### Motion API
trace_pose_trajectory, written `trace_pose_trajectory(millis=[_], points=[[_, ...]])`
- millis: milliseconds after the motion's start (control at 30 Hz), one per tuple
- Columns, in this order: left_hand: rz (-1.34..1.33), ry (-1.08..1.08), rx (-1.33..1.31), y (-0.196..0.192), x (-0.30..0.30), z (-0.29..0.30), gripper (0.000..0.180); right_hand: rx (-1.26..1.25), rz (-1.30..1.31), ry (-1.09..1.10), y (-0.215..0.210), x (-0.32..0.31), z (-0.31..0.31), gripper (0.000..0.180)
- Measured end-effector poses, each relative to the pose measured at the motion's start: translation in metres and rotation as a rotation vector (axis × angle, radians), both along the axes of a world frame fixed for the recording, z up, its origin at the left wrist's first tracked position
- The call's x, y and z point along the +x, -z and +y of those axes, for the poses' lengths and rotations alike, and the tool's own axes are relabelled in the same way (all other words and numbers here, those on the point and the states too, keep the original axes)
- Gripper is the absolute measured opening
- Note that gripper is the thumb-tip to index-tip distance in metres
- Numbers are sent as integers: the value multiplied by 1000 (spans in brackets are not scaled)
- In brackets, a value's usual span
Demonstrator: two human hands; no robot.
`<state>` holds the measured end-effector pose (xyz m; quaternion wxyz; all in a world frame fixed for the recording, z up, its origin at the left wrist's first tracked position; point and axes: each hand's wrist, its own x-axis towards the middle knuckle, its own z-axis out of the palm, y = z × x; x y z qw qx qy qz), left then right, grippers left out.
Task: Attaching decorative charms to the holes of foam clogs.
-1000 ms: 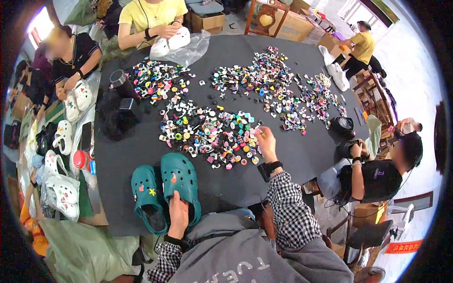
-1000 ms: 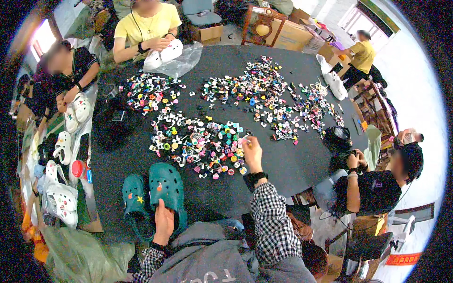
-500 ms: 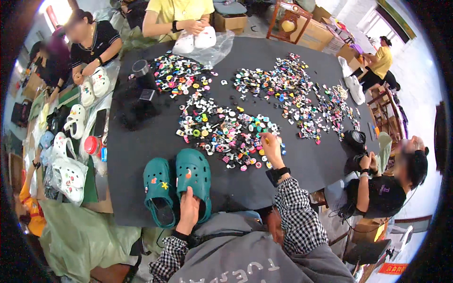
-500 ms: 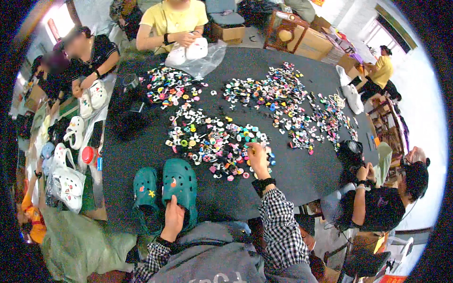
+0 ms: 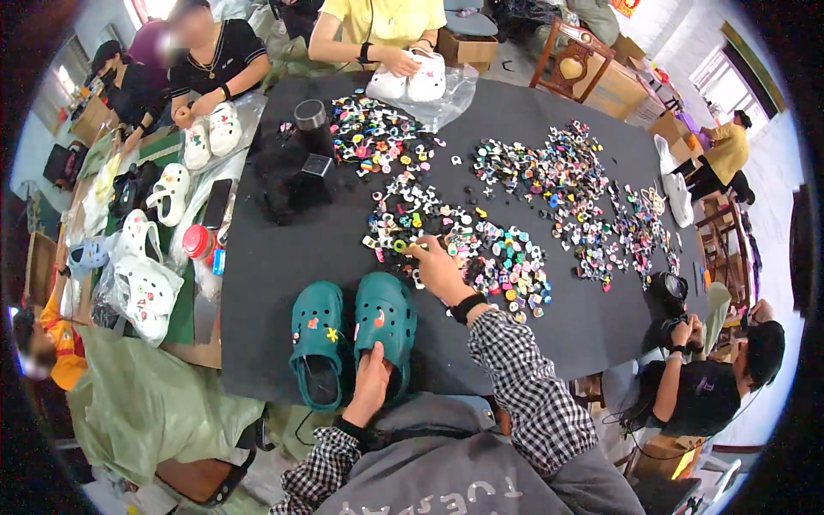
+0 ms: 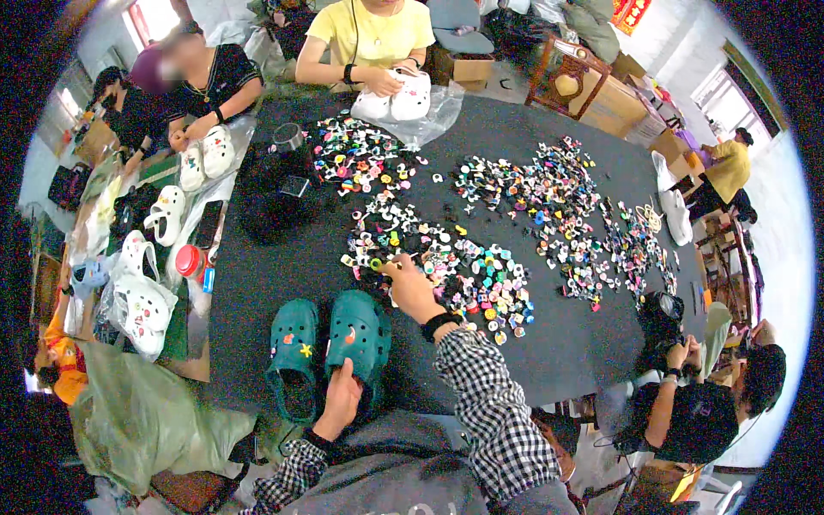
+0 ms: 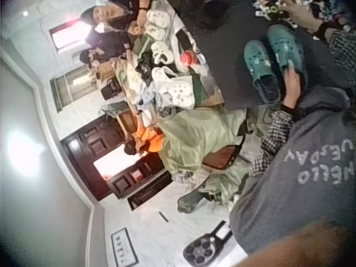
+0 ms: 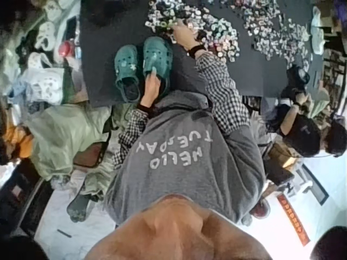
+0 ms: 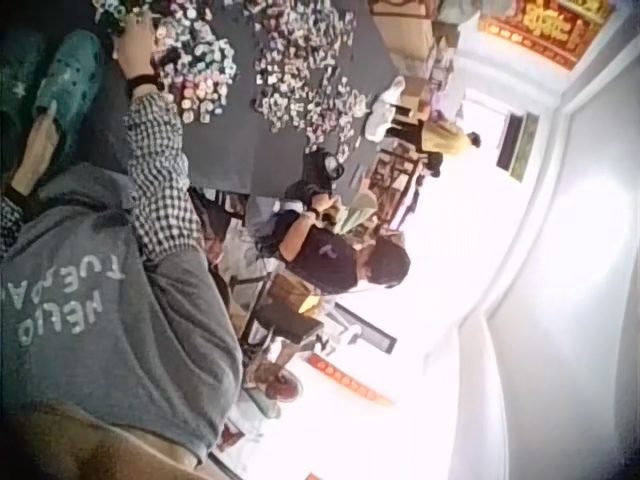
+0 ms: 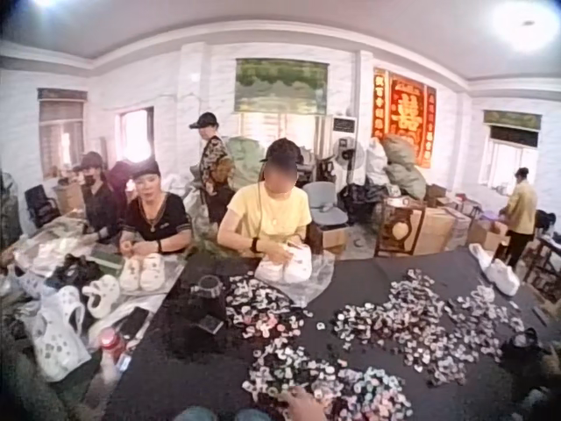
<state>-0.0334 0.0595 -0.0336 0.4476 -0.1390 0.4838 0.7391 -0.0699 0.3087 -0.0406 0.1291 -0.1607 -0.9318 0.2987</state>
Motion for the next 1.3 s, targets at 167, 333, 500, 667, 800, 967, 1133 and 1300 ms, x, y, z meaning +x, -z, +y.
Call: trace_pose_trajectory(millis=[167, 333, 500, 667, 800, 967, 1133, 1300], points=[[-1, 86, -126, -16, -3, 4, 50, 162, -42, -129, 11, -26, -7, 38], [50, 96, -27, -7, -2, -1, 51, 219, -119, -134, 12, -31, 0, 32], [-79, 126, -206, -24, -4, 5, 51, 225, -134, -39, 20, -9, 31, 27], [15, 84, -76, -14, -2, -4, 50, 180, -122, 46, 13, 5, 52, 26], [241, 217, -90, -7, 1, -7, 50, 136, -155, 83, 2, 8, 59, 27], [414, 550, -399, -12, -7, -8, 50, 209, -61, 59, 3, 4, 54, 31], [49, 42, 72, 6, 4, 2, 49, 243, -44, 154, 18, 4, 55, 31], [13, 135, -24, -1, -1, -3, 51, 144, -130, 18, 6, 13, 55, 18]])
